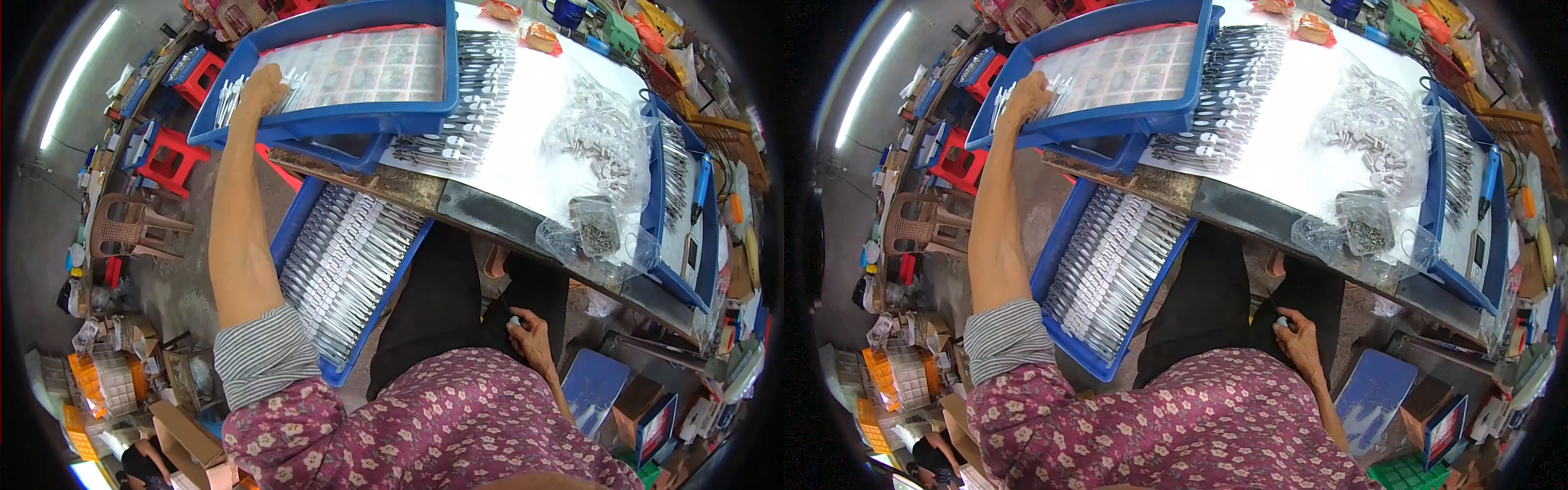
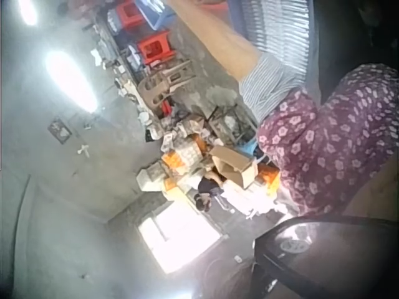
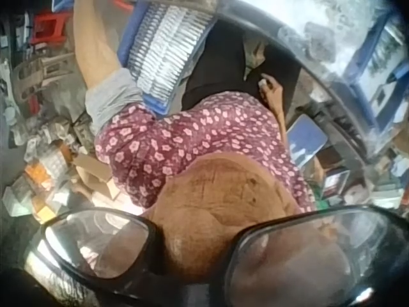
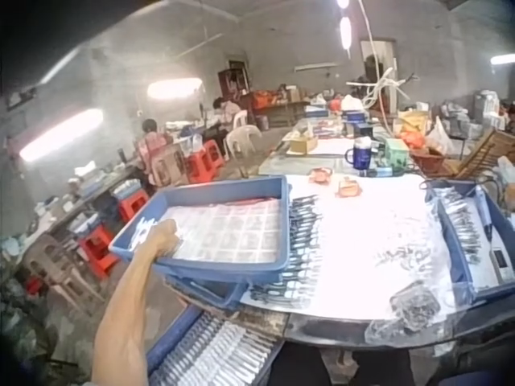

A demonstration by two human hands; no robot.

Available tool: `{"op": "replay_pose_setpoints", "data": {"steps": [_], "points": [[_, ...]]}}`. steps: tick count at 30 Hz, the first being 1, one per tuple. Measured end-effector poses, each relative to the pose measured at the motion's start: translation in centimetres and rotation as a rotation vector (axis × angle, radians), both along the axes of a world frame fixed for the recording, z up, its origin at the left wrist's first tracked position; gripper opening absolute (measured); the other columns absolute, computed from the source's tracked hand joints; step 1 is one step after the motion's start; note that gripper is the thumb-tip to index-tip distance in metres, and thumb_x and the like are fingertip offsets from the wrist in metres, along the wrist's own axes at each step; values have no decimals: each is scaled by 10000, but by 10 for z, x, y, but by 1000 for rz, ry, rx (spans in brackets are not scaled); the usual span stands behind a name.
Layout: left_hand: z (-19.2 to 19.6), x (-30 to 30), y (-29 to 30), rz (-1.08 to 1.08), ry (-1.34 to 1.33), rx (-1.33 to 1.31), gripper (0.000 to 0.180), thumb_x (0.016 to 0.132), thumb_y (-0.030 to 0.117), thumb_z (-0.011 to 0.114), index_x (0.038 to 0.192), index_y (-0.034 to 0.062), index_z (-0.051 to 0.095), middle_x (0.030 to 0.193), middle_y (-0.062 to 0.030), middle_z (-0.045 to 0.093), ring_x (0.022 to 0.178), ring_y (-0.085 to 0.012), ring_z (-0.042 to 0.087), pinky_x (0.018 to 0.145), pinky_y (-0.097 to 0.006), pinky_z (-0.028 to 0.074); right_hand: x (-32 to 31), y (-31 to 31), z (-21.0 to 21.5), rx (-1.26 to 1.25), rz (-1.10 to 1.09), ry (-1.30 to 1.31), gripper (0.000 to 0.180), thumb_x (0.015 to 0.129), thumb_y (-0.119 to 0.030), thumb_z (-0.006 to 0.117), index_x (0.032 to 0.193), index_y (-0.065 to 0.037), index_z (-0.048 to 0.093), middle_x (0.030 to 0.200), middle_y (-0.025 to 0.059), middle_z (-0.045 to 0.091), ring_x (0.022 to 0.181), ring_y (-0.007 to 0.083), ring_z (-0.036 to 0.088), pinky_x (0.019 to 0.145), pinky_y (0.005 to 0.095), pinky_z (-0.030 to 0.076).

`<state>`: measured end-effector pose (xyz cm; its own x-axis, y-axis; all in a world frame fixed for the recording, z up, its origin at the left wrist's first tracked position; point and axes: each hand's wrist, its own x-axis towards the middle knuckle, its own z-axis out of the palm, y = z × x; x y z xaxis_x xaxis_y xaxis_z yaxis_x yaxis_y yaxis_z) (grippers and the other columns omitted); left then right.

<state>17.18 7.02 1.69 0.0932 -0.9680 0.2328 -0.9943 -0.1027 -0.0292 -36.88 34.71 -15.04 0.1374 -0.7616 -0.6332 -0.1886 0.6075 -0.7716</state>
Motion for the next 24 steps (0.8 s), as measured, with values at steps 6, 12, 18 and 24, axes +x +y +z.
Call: {"op": "replay_pose_setpoints", "data": {"steps": [6,12,18,24], "points": [[41,-41,34,-11,156,-656,213,754,218,540,851,29,542,807,-199,591,789,-370,569,689,-458,426,-3,7,3,-48,78,7,363,788,-101,577,1126,16,514,630,17,514,498,71,442,442,223,341],[75,-121,95,-258,471,-984,258,815,164,606,995,-17,570,763,-55,591,632,-117,597,560,-234,455,-13,18,-23,-152,137,111,331,765,-98,579,1065,21,508,787,91,559,626,119,508,557,252,412],[39,-212,210,-280,1003,-758,234,819,41,580,1022,-31,490,664,-35,540,519,-40,437,459,-160,333,3,8,-9,-254,201,22,342,757,-63,556,1091,1,521,742,49,531,648,100,468,574,245,370],[-84,-265,268,-47,1339,122,264,816,36,516,1079,12,513,904,-40,561,834,-107,513,740,-244,421,12,3,0,-181,201,-2,370,760,-109,561,1107,15,536,892,113,594,816,161,537,742,283,423]]}}
